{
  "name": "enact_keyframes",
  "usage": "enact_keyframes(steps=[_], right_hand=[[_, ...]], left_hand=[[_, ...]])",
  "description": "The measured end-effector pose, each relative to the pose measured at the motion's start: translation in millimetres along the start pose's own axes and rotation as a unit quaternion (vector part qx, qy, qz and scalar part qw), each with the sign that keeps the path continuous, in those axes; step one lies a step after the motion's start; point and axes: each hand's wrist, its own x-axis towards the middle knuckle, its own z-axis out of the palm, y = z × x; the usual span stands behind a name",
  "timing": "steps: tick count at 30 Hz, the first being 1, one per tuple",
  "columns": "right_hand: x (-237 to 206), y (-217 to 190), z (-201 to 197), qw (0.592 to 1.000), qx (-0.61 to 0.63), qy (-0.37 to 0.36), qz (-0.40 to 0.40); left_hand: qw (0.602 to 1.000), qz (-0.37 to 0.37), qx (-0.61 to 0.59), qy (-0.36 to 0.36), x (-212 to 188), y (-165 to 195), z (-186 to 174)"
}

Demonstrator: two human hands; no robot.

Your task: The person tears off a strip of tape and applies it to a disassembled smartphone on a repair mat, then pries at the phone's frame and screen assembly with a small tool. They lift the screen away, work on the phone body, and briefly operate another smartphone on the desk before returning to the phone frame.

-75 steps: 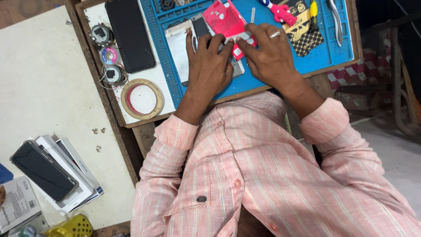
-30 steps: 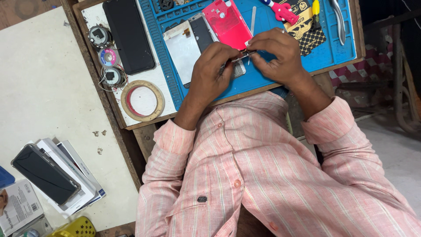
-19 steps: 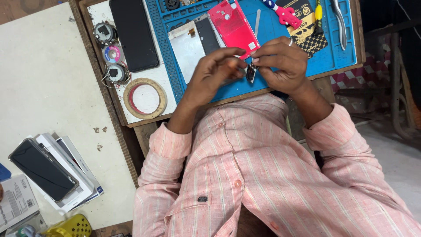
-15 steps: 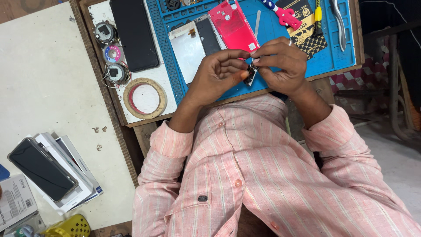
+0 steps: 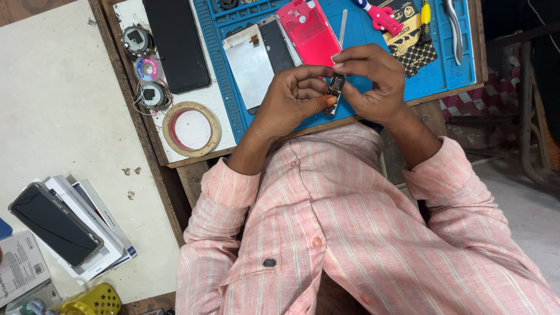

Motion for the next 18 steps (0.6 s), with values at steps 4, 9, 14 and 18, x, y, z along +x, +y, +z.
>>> enact_keyframes(steps=[4, 9, 14, 18], right_hand=[[-1, 0, 4, 0.999, 0.034, 0.009, 0.036], [-12, 3, 6, 0.992, 0.085, 0.031, 0.091], [-27, 7, 18, 0.945, 0.241, 0.026, 0.219], [-34, 9, 25, 0.927, 0.305, 0.008, 0.218]], left_hand=[[1.000, 0.002, -0.009, 0.012, -2, -5, 0], [0.998, 0.021, -0.054, 0.034, -2, -11, -1], [0.991, 0.028, -0.114, 0.062, -4, -7, -3], [0.988, 0.042, -0.131, 0.068, -7, -5, 0]])
